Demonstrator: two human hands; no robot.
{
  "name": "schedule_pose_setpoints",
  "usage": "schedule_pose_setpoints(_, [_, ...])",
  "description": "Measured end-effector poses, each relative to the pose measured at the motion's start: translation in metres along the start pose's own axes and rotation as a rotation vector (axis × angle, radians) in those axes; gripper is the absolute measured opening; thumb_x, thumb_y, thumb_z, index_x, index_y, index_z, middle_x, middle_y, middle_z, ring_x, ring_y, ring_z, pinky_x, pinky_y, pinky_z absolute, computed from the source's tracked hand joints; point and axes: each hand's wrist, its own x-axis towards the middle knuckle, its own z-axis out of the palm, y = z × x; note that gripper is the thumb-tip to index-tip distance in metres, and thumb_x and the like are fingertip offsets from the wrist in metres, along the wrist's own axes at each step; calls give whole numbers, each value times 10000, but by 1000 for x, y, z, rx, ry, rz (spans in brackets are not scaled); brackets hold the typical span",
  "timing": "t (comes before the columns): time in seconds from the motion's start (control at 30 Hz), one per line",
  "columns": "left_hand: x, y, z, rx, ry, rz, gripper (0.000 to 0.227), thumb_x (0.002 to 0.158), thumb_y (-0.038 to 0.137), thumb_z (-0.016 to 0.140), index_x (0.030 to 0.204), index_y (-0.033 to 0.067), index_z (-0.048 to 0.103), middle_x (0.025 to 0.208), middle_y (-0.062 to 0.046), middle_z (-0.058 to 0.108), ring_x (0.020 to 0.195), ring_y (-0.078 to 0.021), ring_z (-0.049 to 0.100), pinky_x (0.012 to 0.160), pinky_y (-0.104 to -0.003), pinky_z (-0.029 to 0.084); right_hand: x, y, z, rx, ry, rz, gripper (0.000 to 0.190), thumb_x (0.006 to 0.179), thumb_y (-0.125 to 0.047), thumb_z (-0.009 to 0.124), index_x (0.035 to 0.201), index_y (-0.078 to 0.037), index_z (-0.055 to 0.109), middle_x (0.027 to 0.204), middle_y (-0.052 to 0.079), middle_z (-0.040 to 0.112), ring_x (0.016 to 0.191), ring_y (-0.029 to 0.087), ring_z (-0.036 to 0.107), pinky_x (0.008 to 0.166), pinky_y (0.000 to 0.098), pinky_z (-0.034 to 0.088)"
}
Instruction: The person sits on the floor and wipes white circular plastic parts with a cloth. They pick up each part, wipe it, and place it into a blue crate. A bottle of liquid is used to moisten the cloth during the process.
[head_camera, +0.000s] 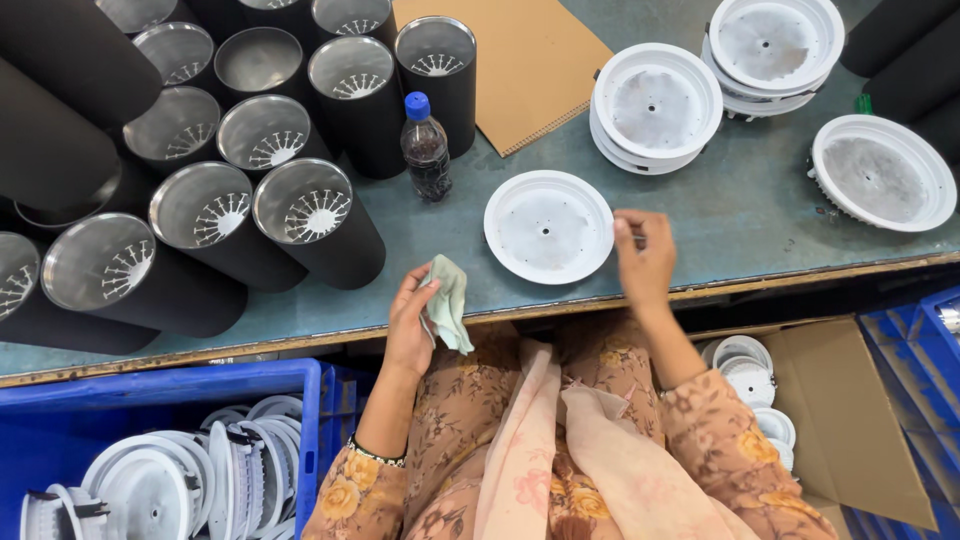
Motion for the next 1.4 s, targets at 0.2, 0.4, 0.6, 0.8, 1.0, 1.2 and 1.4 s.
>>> schedule_pose_setpoints(0.2, [-8,4,2,-91,-48,-83,418,1032,209,472,1367,-16,584,1237,-104,694,1101,-199,678,947,-334,538,23,36,13,-50,-227,214,405,885,-201,779,1235,-36,658,937,58,695,753,143,625,681,298,517])
schedule_pose_setpoints(0.4, [-9,20,10,18,-94,-72,393,1058,184,472,1381,-9,587,1218,-83,697,1095,-163,668,950,-314,530,14,36,16,-14,-265,221,414,793,-86,747,1201,-49,685,788,33,659,678,126,591,658,288,497])
schedule_pose_setpoints(0.6, [-5,31,25,201,-126,-22,386,1035,179,527,1380,23,605,1162,-60,712,999,-119,679,863,-280,547,1,32,24,4,-150,233,321,841,-76,749,1158,-42,704,760,32,650,653,119,576,626,271,467])
schedule_pose_setpoints(0.8, [25,37,63,652,-62,330,322,1029,162,632,1318,27,673,1134,-76,756,976,-115,667,866,-244,533,-5,34,20,102,-134,204,294,876,-106,748,1154,-31,692,775,27,675,657,97,570,628,258,471])
schedule_pose_setpoints(1.0, [68,4,124,1121,-158,807,277,985,90,672,1262,96,691,1162,-87,702,1056,-276,667,913,-347,527,-3,28,16,-1,-225,134,338,849,-143,762,1166,-42,698,656,62,631,565,138,562,579,291,465])
schedule_pose_setpoints(1.2, [65,-50,162,1414,-227,955,441,862,-12,649,1272,146,693,1139,-86,629,1018,-294,624,861,-389,525,-2,19,14,-6,-233,131,319,855,-178,741,1149,-65,690,677,58,673,548,155,608,557,307,466])
schedule_pose_setpoints(1.4, [64,-49,162,1627,-328,1059,484,840,1,643,1304,133,676,1129,-61,626,982,-250,625,753,-380,490,-1,18,16,19,-213,130,324,847,-151,740,1153,-59,682,645,64,648,528,161,606,556,313,474])
